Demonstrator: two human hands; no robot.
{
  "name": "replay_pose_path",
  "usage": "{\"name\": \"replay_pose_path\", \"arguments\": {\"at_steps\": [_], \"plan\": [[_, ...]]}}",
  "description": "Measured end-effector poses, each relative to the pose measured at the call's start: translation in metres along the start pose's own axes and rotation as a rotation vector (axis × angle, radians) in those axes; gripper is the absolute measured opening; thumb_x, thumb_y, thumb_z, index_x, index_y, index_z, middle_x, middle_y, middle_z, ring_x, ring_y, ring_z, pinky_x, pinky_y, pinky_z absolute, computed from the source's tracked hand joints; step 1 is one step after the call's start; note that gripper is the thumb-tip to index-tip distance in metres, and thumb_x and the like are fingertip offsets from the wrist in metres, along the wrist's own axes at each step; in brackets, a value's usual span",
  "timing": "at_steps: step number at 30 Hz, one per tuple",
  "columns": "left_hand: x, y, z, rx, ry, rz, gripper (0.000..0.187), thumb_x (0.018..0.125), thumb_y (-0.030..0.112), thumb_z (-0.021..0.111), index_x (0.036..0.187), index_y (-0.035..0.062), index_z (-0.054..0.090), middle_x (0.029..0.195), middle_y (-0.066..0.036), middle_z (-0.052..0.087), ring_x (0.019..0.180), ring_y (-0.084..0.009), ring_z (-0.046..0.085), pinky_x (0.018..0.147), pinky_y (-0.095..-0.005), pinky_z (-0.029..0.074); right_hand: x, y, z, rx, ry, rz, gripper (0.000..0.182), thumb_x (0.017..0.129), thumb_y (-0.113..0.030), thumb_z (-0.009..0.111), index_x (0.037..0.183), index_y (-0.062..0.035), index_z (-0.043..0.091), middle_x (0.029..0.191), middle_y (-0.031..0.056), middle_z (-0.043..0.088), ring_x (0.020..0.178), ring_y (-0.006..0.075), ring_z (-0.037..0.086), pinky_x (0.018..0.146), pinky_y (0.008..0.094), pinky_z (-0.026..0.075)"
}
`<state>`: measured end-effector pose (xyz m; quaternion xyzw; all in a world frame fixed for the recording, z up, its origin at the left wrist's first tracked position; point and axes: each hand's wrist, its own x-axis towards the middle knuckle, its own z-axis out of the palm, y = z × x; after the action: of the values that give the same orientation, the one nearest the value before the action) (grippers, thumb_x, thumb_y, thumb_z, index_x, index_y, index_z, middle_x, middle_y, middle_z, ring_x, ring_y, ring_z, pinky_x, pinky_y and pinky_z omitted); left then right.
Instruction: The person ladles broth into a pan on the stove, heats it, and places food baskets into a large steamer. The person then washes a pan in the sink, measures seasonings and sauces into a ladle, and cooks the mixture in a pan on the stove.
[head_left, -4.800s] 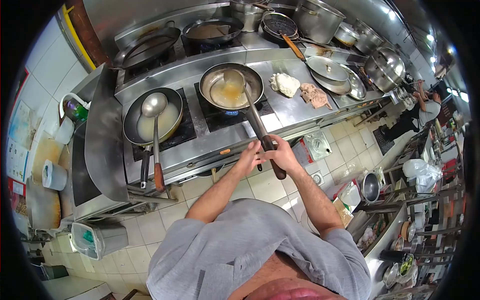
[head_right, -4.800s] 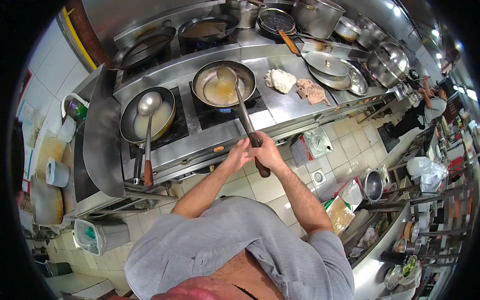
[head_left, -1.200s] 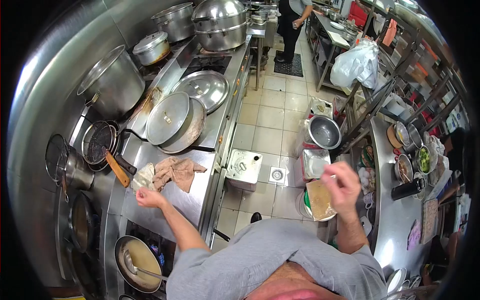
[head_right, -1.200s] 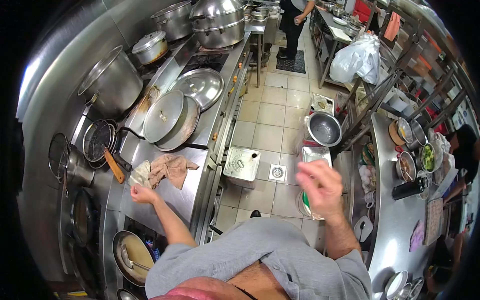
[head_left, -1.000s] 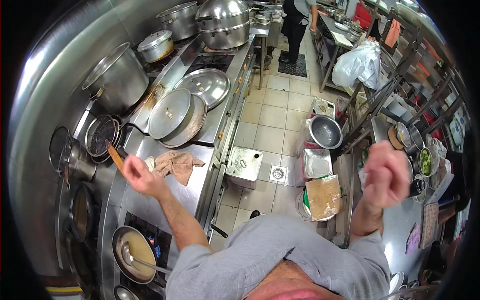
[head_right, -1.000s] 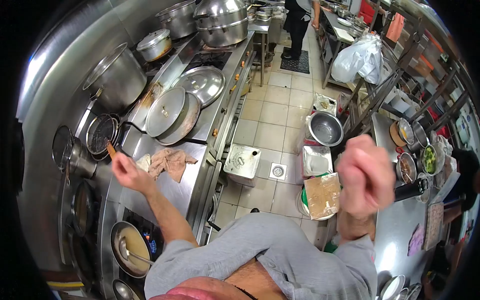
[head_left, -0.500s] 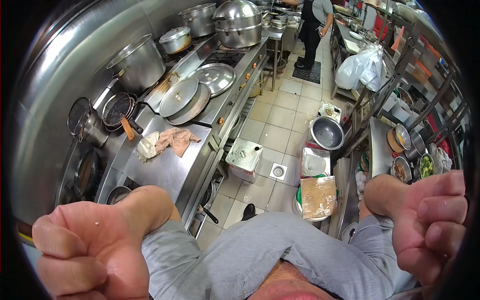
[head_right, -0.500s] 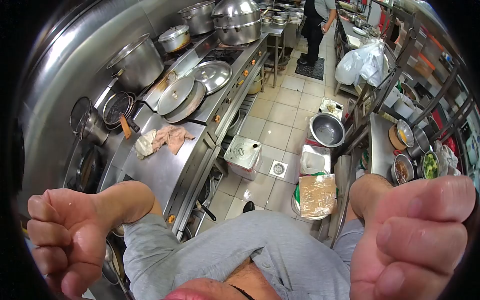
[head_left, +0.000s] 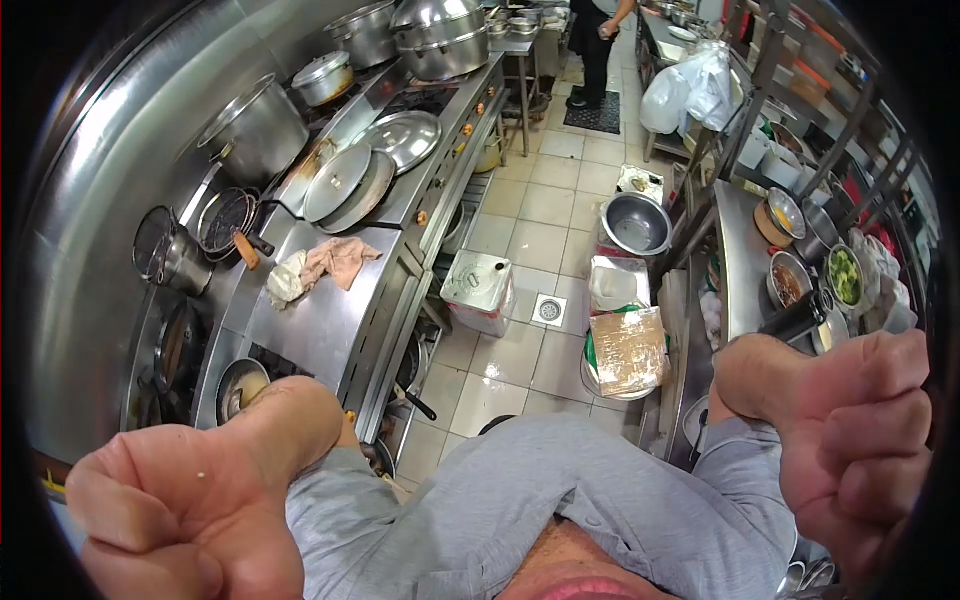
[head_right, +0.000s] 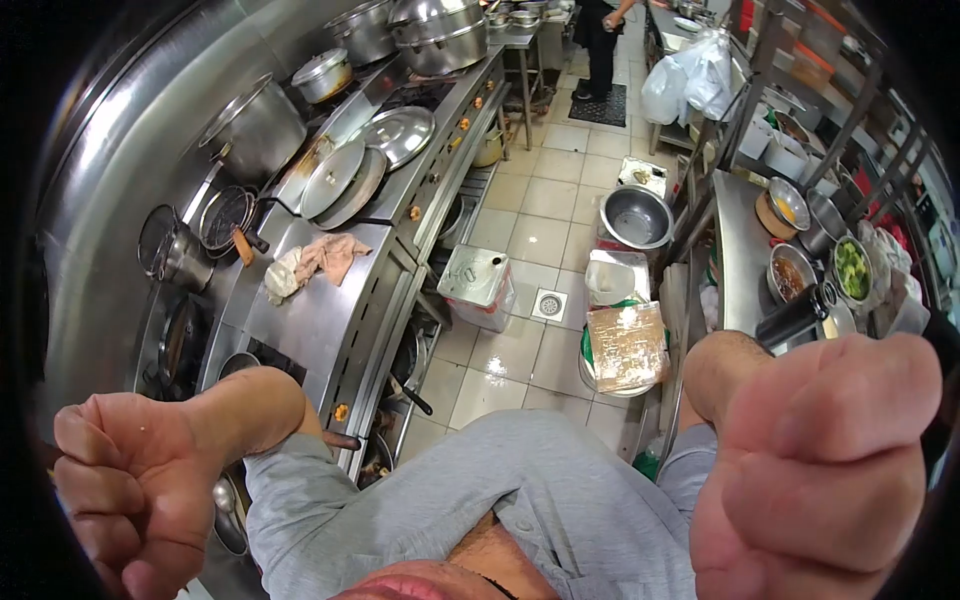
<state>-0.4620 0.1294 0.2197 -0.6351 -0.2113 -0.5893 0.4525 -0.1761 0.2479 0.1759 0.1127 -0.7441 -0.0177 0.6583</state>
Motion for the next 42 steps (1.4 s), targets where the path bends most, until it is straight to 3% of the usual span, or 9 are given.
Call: {"name": "replay_pose_path", "arguments": {"at_steps": [1,3,6,7,8,14,30,40,42], "plan": [[0.000,0.002,0.000,-0.016,0.009,0.003,0.042,0.086,0.033,0.049,0.056,0.0202,0.022,0.055,0.008,0.021,0.050,-0.0073,0.022,0.054,-0.0264,0.019,0.002,-0.006,0.003,0.036,0.022,-0.006,0.029,0.086,-0.029,0.044,0.061,-0.0178,0.034,0.058,-0.0071,0.031,0.046,0.0054,0.030,0.053,0.0265,0.021],[0.000,0.007,0.002,-0.381,-0.112,0.055,0.007,0.092,0.022,0.043,0.093,0.0153,0.042,0.069,0.005,0.029,0.055,-0.0079,0.032,0.051,-0.0243,0.024,0.005,-0.019,0.013,0.076,0.051,-0.015,0.026,0.088,-0.033,0.043,0.067,-0.0183,0.039,0.062,-0.0069,0.034,0.047,0.0061,0.032,0.055,0.0270,0.023],[-0.005,0.000,-0.008,-0.610,-0.171,0.051,0.014,0.095,0.032,0.035,0.091,0.0183,0.034,0.076,0.003,0.031,0.056,-0.0104,0.030,0.053,-0.0272,0.024,0.008,-0.039,0.023,-0.042,-0.042,0.116,0.017,0.091,-0.035,0.041,0.086,-0.0186,0.043,0.070,-0.0029,0.039,0.049,0.0100,0.036,0.057,0.0296,0.026],[-0.017,0.006,-0.004,-0.427,0.186,-0.091,0.040,0.086,0.041,0.050,0.061,0.0173,0.029,0.060,0.006,0.027,0.052,-0.0094,0.025,0.054,-0.0279,0.019,0.008,-0.045,0.023,-0.109,-0.085,0.164,0.014,0.087,-0.030,0.045,0.085,-0.0159,0.044,0.070,-0.0007,0.041,0.049,0.0114,0.038,0.055,0.0300,0.027],[-0.028,0.005,-0.008,-0.497,0.214,-0.095,0.040,0.086,0.041,0.050,0.061,0.0173,0.029,0.060,0.006,0.027,0.052,-0.0094,0.025,0.054,-0.0279,0.019,0.006,-0.050,0.029,-0.157,-0.142,0.191,0.012,0.084,-0.025,0.049,0.084,-0.0132,0.046,0.070,0.0015,0.044,0.049,0.0128,0.040,0.053,0.0303,0.029],[-0.099,-0.015,-0.009,-0.946,-0.108,-0.542,0.037,0.085,0.033,0.056,0.105,0.0026,0.055,0.065,-0.001,0.038,0.055,-0.0116,0.033,0.053,-0.0290,0.022,0.007,-0.101,0.062,-0.339,-0.297,0.133,0.017,0.064,-0.003,0.067,0.071,-0.0031,0.051,0.064,0.0086,0.051,0.047,0.0182,0.046,0.042,0.0300,0.034],[-0.152,0.046,-0.026,-1.442,-0.301,-0.906,0.036,0.081,0.019,0.063,0.102,-0.0077,0.051,0.063,-0.001,0.038,0.054,-0.0093,0.032,0.048,-0.0229,0.024,0.022,-0.245,0.104,-0.713,-0.436,0.396,0.017,0.066,-0.005,0.066,0.075,-0.0047,0.052,0.067,0.0078,0.051,0.050,0.0194,0.048,0.044,0.0299,0.037],[-0.165,0.092,-0.040,-1.445,-0.468,-1.236,0.032,0.081,0.013,0.061,0.103,-0.0079,0.051,0.064,-0.001,0.045,0.055,-0.0070,0.037,0.051,-0.0202,0.027,0.041,-0.296,0.095,-0.820,-0.483,0.252,0.018,0.067,-0.007,0.066,0.079,-0.0056,0.053,0.070,0.0076,0.051,0.052,0.0203,0.049,0.045,0.0302,0.040],[-0.165,0.103,-0.038,-1.475,-0.493,-1.120,0.031,0.081,0.012,0.061,0.103,-0.0072,0.052,0.064,0.000,0.045,0.055,-0.0059,0.036,0.051,-0.0195,0.026,0.044,-0.316,0.080,-0.836,-0.470,0.233,0.018,0.068,-0.007,0.066,0.080,-0.0058,0.053,0.070,0.0076,0.051,0.053,0.0205,0.050,0.045,0.0303,0.041]]}}
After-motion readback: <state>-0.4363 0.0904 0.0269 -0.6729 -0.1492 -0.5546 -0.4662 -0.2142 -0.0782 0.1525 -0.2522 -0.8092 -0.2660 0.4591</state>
